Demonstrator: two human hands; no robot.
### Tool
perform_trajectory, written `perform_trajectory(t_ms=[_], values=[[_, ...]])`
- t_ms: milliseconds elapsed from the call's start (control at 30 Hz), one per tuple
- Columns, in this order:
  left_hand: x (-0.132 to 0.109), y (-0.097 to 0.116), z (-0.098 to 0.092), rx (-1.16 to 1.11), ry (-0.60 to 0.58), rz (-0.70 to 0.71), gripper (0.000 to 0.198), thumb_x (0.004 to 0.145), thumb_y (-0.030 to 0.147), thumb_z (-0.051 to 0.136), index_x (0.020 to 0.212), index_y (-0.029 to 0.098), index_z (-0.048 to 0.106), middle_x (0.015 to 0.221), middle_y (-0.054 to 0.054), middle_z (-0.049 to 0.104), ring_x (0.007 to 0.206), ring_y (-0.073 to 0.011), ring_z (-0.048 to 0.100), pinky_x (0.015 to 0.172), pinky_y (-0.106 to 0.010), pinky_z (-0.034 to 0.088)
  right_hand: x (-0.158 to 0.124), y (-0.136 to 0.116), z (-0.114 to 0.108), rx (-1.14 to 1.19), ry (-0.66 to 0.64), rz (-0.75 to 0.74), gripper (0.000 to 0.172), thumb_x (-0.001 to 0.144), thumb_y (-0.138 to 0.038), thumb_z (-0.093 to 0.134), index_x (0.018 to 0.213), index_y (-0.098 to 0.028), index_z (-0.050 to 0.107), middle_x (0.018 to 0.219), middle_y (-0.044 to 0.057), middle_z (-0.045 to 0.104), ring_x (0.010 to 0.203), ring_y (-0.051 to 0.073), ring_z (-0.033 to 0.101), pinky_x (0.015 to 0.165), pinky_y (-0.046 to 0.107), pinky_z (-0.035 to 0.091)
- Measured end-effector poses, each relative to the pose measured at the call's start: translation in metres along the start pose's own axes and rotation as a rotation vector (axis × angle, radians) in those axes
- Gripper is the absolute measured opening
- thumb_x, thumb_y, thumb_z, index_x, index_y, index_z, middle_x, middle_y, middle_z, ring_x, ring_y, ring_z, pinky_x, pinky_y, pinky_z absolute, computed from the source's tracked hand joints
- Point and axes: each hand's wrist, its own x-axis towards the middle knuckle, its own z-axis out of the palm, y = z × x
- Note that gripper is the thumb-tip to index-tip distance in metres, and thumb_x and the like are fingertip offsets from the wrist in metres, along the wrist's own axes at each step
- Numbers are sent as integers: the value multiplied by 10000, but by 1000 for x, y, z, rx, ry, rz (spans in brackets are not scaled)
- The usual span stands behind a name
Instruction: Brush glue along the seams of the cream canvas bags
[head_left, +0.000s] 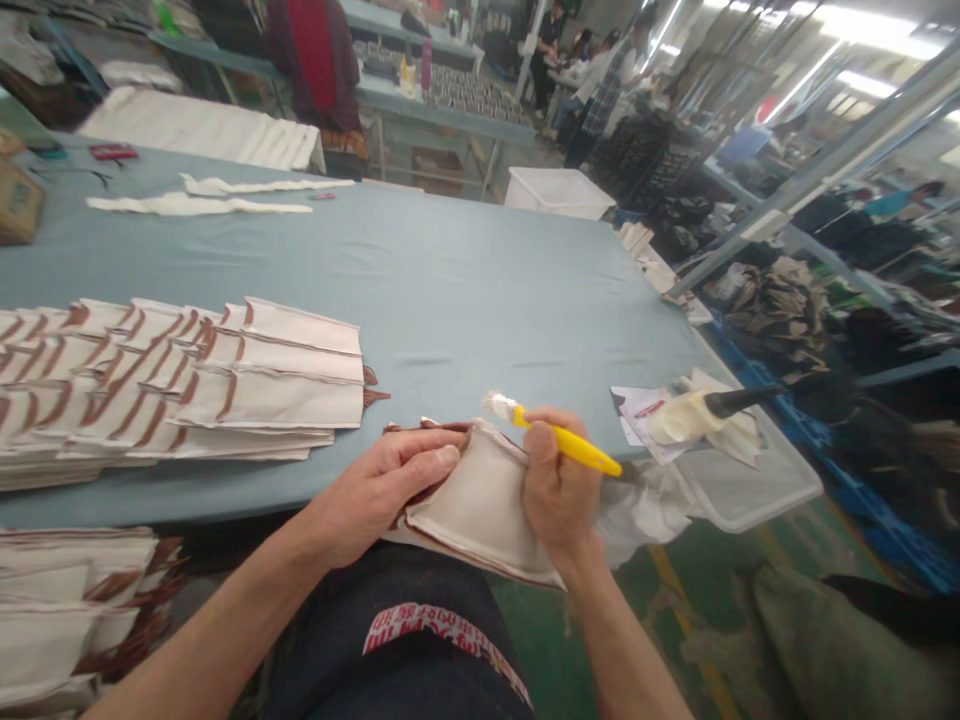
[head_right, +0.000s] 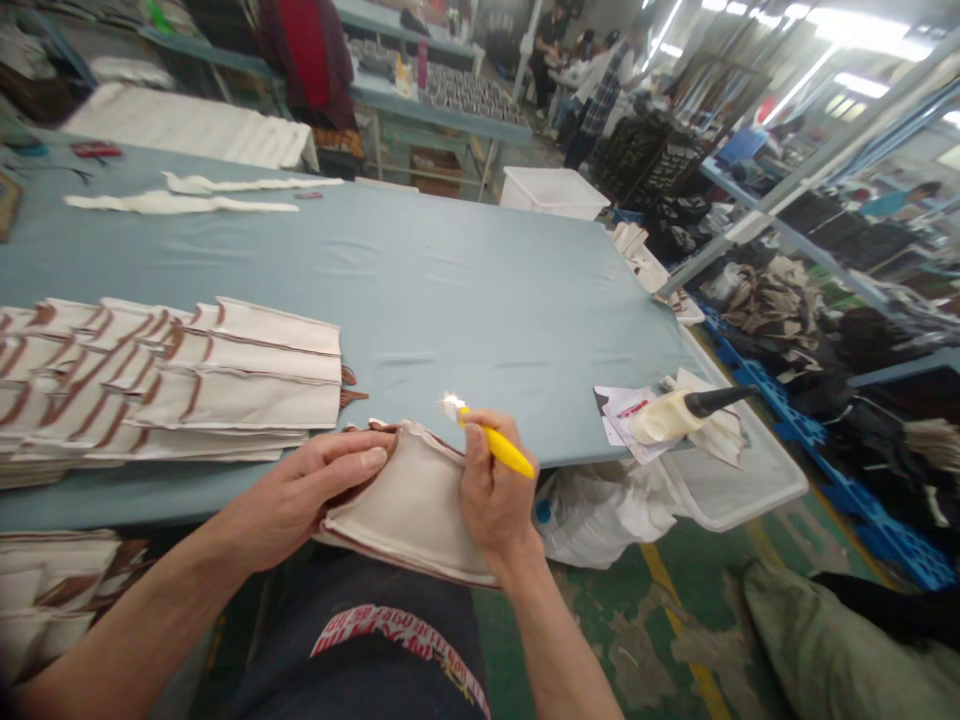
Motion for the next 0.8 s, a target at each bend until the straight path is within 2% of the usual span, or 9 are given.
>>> perform_trajectory(t_ms=[100,167,267,333,400,467,500,667,800], values=[[-6,-4,-9,164,28,93,503,1047,597,553,1330,252,785,1298,-69,781,1224,-287,674,967,-296,529,12,2,-15,15,107,91,325,1103,-444,518,998,-191,693,696,-25,615,610,149,614,592,266,484],[-10,-5,-12,227,7,118,508,1040,593,556,1344,250,776,1329,-75,774,1262,-305,666,1023,-322,527,17,1,-23,34,130,130,355,1100,-481,525,983,-189,690,671,-35,590,585,143,588,574,264,466],[-14,-4,-9,312,8,154,400,963,462,688,1259,218,801,1318,-89,766,1248,-308,664,1072,-339,513,20,0,-28,50,115,161,391,1102,-513,517,983,-183,689,674,-30,601,589,144,591,578,268,468],[-15,-3,-3,393,50,203,299,932,363,695,1149,194,810,1208,-88,775,1168,-280,680,1011,-306,525,19,0,-27,58,98,179,403,1102,-523,512,992,-179,691,675,-27,608,597,148,598,585,272,473],[-15,-1,2,467,41,241,200,939,304,633,958,178,788,932,-45,743,902,-205,677,800,-239,521,17,3,-24,51,84,195,416,1102,-531,503,985,-178,690,669,-27,607,598,152,599,585,276,471],[-17,0,6,499,-31,263,220,945,260,573,784,181,700,707,21,596,655,-130,536,614,-207,421,13,6,-20,40,55,208,431,1104,-539,485,981,-180,689,664,-27,603,594,157,594,580,281,465],[-17,1,8,506,-67,274,237,946,240,555,737,184,653,661,41,529,607,-111,468,576,-206,376,11,8,-17,36,33,216,438,1105,-543,476,982,-180,689,661,-27,601,591,159,590,576,283,462],[-20,3,16,488,-169,306,272,983,207,512,717,190,565,668,54,477,613,-100,405,582,-208,345,1,20,-5,22,-61,253,499,1094,-599,451,990,-172,689,655,-12,620,592,171,599,578,297,464],[-21,-2,13,503,-163,303,303,1023,252,486,749,185,597,726,25,556,683,-128,471,644,-226,393,-1,20,-7,38,-23,256,505,1083,-619,457,997,-167,665,627,-21,615,541,155,585,546,281,462]])
